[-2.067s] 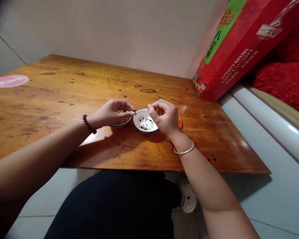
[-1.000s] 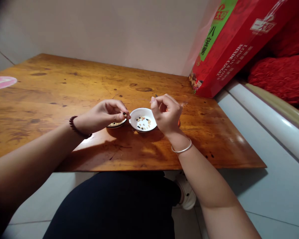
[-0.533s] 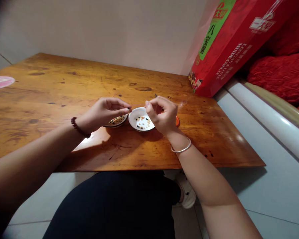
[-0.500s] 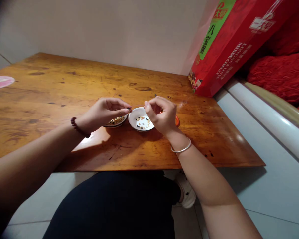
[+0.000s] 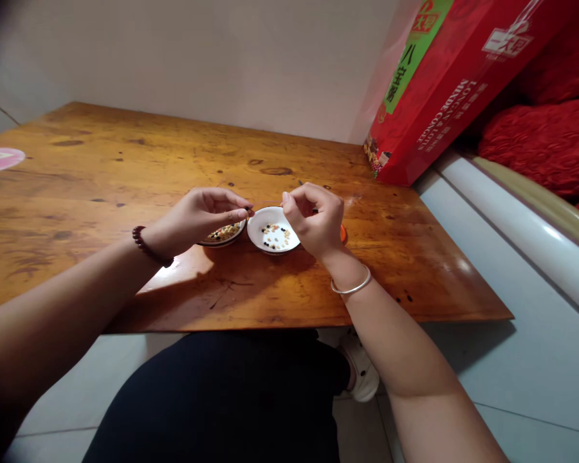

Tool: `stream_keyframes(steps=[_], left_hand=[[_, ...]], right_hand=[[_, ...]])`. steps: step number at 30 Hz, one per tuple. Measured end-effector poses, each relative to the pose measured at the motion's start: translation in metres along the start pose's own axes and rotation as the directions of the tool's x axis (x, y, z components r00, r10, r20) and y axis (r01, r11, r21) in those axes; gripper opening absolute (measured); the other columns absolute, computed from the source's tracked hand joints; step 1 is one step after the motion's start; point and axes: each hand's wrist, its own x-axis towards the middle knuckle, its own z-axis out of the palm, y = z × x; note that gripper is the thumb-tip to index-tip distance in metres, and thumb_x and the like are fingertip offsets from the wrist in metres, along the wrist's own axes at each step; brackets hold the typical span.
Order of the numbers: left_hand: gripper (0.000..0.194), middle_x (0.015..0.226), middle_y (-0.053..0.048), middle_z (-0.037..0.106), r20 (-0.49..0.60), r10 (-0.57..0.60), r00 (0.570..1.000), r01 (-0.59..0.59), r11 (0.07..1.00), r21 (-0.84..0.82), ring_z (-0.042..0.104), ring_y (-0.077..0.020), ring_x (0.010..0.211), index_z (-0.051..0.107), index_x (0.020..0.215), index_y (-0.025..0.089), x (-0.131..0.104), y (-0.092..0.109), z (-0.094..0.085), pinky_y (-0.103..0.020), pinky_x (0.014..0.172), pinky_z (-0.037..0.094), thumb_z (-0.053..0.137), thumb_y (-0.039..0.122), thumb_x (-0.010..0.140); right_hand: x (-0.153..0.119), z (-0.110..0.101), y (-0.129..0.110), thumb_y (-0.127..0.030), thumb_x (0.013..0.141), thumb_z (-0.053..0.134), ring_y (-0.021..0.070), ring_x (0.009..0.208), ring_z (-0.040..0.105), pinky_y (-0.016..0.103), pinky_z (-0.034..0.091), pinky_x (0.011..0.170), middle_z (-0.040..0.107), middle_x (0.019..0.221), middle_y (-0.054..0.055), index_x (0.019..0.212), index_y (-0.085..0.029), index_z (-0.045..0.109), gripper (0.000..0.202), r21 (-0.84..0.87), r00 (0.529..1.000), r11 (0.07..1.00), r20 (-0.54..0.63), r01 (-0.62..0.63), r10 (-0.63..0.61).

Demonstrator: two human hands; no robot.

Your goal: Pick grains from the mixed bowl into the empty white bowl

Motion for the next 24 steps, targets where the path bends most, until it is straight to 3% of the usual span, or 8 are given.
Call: stream_keyframes(steps=[10,16,20,24], left_hand=[[0.047,0.099,-0.01,0.078,-0.012,0.006,1.0,-0.007,0.999,-0.034,0.073,-0.0218,0.093,0.076,0.091,0.014,-0.0003,0.0008,0.0018,-0.037,0.09,0.059,0.09,0.051,0.067],[0.043,0.098,-0.01,0.078,-0.021,0.057,0.998,-0.055,0.996,0.077,0.072,-0.0214,0.092,0.077,0.093,0.015,0.0004,0.0003,0.0005,-0.036,0.088,0.058,0.086,0.051,0.071],[0.035,0.094,-0.009,0.077,-0.026,0.124,0.992,-0.112,0.957,0.267,0.069,-0.0194,0.087,0.078,0.095,0.015,0.0018,-0.0008,-0.0009,-0.033,0.081,0.055,0.08,0.045,0.078],[0.031,0.093,-0.008,0.078,-0.019,0.135,0.991,-0.117,0.912,0.393,0.068,-0.0188,0.084,0.079,0.097,0.016,0.0023,-0.0022,-0.0008,-0.031,0.076,0.051,0.075,0.042,0.082]], right_hand=[[-0.0001,0.0002,-0.0036,-0.034,0.091,0.062,0.0098,0.054,0.048,0.028,0.036,0.054,0.055,0.058,-0.003,0.062,-0.021,0.058,0.032,-0.011,0.999,0.999,0.014,0.033,-0.032],[-0.0001,0.0001,-0.0035,-0.036,0.091,0.062,0.0096,0.054,0.045,0.027,0.036,0.054,0.057,0.059,-0.002,0.063,-0.021,0.06,0.032,-0.056,0.998,0.998,0.07,0.008,-0.004],[0.0002,0.0012,-0.0021,-0.037,0.09,0.063,0.0101,0.055,0.046,0.027,0.039,0.056,0.059,0.061,-0.002,0.065,-0.021,0.064,0.03,-0.053,0.984,0.999,0.177,-0.011,0.02],[-0.0013,0.0042,0.0001,-0.043,0.091,0.064,0.0118,0.06,0.053,0.028,0.042,0.06,0.069,0.071,0.002,0.073,-0.02,0.071,0.029,-0.041,0.936,0.996,0.341,-0.082,0.091]])
